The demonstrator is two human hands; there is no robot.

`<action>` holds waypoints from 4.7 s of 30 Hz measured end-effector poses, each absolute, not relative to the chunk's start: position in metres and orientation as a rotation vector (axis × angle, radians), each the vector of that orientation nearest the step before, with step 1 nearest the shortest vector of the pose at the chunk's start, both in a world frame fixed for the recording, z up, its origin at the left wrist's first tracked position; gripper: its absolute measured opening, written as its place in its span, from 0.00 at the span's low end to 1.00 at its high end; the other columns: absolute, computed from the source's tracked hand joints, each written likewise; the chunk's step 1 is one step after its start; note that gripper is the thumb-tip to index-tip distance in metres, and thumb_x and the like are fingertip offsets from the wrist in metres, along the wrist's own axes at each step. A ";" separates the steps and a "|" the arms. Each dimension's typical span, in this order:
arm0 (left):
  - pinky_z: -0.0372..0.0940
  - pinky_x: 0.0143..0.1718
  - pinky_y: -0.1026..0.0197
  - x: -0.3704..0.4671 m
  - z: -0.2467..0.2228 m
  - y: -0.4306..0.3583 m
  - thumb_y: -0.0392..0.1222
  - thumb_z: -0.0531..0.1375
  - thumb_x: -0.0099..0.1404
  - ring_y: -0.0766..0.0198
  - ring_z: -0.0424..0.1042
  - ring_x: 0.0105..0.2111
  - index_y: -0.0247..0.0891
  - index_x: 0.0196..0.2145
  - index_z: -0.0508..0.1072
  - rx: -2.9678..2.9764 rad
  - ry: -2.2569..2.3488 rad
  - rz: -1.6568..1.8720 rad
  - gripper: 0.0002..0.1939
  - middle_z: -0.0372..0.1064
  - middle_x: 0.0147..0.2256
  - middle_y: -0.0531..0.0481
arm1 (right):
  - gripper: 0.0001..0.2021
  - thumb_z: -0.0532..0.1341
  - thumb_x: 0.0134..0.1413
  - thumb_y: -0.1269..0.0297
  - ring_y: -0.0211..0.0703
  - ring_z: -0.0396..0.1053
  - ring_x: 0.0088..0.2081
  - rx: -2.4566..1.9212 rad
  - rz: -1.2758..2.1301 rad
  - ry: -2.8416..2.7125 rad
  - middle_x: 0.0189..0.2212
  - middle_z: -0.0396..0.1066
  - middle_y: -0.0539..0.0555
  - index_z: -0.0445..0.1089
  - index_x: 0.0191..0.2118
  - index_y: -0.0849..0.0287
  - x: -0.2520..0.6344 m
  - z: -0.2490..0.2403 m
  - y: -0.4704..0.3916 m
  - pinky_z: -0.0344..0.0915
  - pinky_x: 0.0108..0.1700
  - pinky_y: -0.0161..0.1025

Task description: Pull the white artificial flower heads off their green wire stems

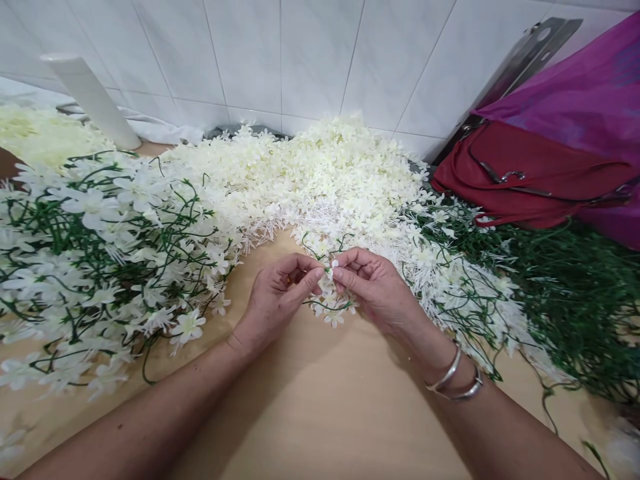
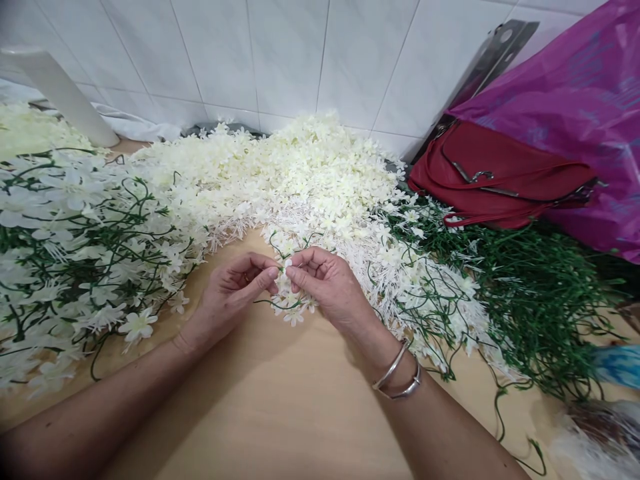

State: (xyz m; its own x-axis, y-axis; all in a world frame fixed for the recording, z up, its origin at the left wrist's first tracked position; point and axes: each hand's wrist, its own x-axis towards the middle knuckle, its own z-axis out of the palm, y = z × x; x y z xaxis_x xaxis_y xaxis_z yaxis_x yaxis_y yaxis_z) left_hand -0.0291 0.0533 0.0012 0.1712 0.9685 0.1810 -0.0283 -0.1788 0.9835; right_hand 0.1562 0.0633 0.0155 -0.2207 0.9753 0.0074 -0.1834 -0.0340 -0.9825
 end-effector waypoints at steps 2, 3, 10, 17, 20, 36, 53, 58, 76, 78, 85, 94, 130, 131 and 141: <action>0.68 0.32 0.66 -0.029 0.001 0.053 0.47 0.65 0.69 0.67 0.76 0.29 0.36 0.37 0.77 1.382 0.962 1.195 0.10 0.76 0.28 0.52 | 0.14 0.77 0.48 0.57 0.34 0.67 0.25 -0.975 1.467 -1.235 0.23 0.72 0.46 0.75 0.34 0.57 0.157 0.014 0.063 0.62 0.29 0.34; 0.69 0.33 0.66 -0.028 0.002 0.052 0.47 0.65 0.69 0.66 0.76 0.29 0.36 0.37 0.77 1.364 0.953 1.188 0.10 0.76 0.29 0.52 | 0.15 0.77 0.48 0.56 0.34 0.67 0.25 -0.979 1.469 -1.242 0.23 0.72 0.46 0.75 0.34 0.57 0.157 0.014 0.063 0.62 0.29 0.34; 0.69 0.34 0.66 -0.027 -0.002 0.053 0.48 0.66 0.69 0.65 0.78 0.30 0.36 0.36 0.77 1.337 0.933 1.148 0.12 0.78 0.29 0.50 | 0.16 0.76 0.49 0.54 0.35 0.67 0.25 -0.993 1.515 -1.262 0.22 0.72 0.46 0.73 0.34 0.57 0.158 0.011 0.063 0.63 0.30 0.34; 0.70 0.36 0.65 -0.027 -0.005 0.054 0.49 0.66 0.69 0.65 0.78 0.31 0.35 0.36 0.77 1.347 0.941 1.099 0.12 0.79 0.30 0.49 | 0.18 0.76 0.48 0.52 0.35 0.67 0.25 -0.972 1.593 -1.294 0.22 0.72 0.47 0.73 0.34 0.58 0.163 0.007 0.069 0.63 0.30 0.34; 0.71 0.37 0.65 -0.027 -0.005 0.054 0.50 0.66 0.69 0.63 0.80 0.33 0.35 0.36 0.77 1.341 0.940 1.081 0.13 0.80 0.31 0.48 | 0.17 0.76 0.48 0.53 0.35 0.67 0.25 -0.977 1.604 -1.287 0.22 0.72 0.47 0.73 0.33 0.58 0.163 0.006 0.070 0.63 0.31 0.35; 0.71 0.36 0.63 -0.023 0.003 0.055 0.56 0.68 0.65 0.63 0.78 0.31 0.35 0.34 0.76 1.275 0.937 1.156 0.18 0.78 0.31 0.48 | 0.19 0.77 0.47 0.52 0.36 0.71 0.27 -0.944 1.680 -1.104 0.24 0.75 0.47 0.75 0.39 0.57 0.162 0.013 0.071 0.67 0.35 0.35; 0.72 0.36 0.62 -0.023 0.005 0.055 0.59 0.67 0.65 0.63 0.76 0.30 0.36 0.35 0.76 1.292 0.934 1.147 0.21 0.77 0.30 0.49 | 0.17 0.77 0.48 0.54 0.38 0.75 0.34 -0.905 1.701 -1.136 0.31 0.78 0.49 0.77 0.41 0.57 0.164 0.011 0.070 0.70 0.41 0.37; 0.71 0.35 0.64 -0.023 0.001 0.055 0.57 0.67 0.66 0.65 0.75 0.30 0.35 0.37 0.76 1.279 0.941 1.130 0.19 0.76 0.30 0.49 | 0.17 0.78 0.47 0.55 0.39 0.74 0.32 -0.906 1.684 -1.160 0.29 0.77 0.49 0.76 0.38 0.57 0.162 0.009 0.069 0.69 0.39 0.37; 0.67 0.31 0.65 -0.027 0.000 0.054 0.55 0.66 0.66 0.66 0.73 0.26 0.36 0.33 0.77 1.311 0.932 1.051 0.17 0.76 0.25 0.50 | 0.13 0.80 0.41 0.61 0.40 0.71 0.35 -0.924 1.654 -1.208 0.33 0.74 0.49 0.76 0.27 0.56 0.164 0.008 0.072 0.66 0.40 0.39; 0.67 0.31 0.65 -0.027 0.001 0.053 0.55 0.66 0.66 0.66 0.73 0.27 0.36 0.34 0.77 1.318 0.941 1.038 0.17 0.77 0.26 0.50 | 0.13 0.80 0.41 0.61 0.40 0.71 0.36 -0.920 1.654 -1.222 0.33 0.74 0.49 0.76 0.27 0.56 0.164 0.008 0.072 0.66 0.40 0.39; 0.69 0.34 0.63 -0.030 0.004 0.055 0.57 0.67 0.65 0.64 0.75 0.28 0.36 0.34 0.77 1.341 0.919 0.992 0.19 0.76 0.27 0.49 | 0.14 0.80 0.41 0.60 0.38 0.70 0.34 -0.931 1.685 -1.226 0.32 0.74 0.48 0.75 0.28 0.57 0.164 0.009 0.072 0.65 0.39 0.38; 0.66 0.33 0.64 -0.025 0.012 0.046 0.49 0.62 0.71 0.65 0.71 0.29 0.36 0.37 0.73 1.534 0.925 1.147 0.12 0.70 0.28 0.52 | 0.15 0.78 0.46 0.56 0.38 0.72 0.33 -0.935 1.346 -1.216 0.30 0.75 0.48 0.77 0.34 0.55 0.169 0.025 0.074 0.68 0.42 0.38; 0.64 0.47 0.53 -0.022 -0.005 0.057 0.36 0.61 0.72 0.56 0.77 0.45 0.41 0.44 0.73 2.423 1.388 1.212 0.04 0.79 0.43 0.49 | 0.04 0.66 0.48 0.70 0.37 0.64 0.24 -1.566 0.537 -1.740 0.22 0.73 0.49 0.73 0.25 0.58 0.199 0.055 0.074 0.58 0.30 0.37; 0.64 0.47 0.53 -0.021 -0.004 0.056 0.37 0.61 0.72 0.57 0.77 0.44 0.41 0.45 0.73 2.419 1.381 1.237 0.04 0.79 0.43 0.49 | 0.04 0.66 0.48 0.70 0.37 0.63 0.23 -1.542 0.588 -1.725 0.22 0.72 0.48 0.73 0.25 0.58 0.199 0.054 0.074 0.57 0.29 0.36; 0.64 0.44 0.57 -0.014 -0.006 0.051 0.41 0.63 0.73 0.63 0.78 0.35 0.41 0.44 0.74 2.308 1.146 1.289 0.04 0.80 0.37 0.53 | 0.06 0.63 0.51 0.74 0.36 0.64 0.24 -1.576 0.599 -1.997 0.22 0.73 0.46 0.73 0.27 0.56 0.169 0.045 0.054 0.55 0.29 0.35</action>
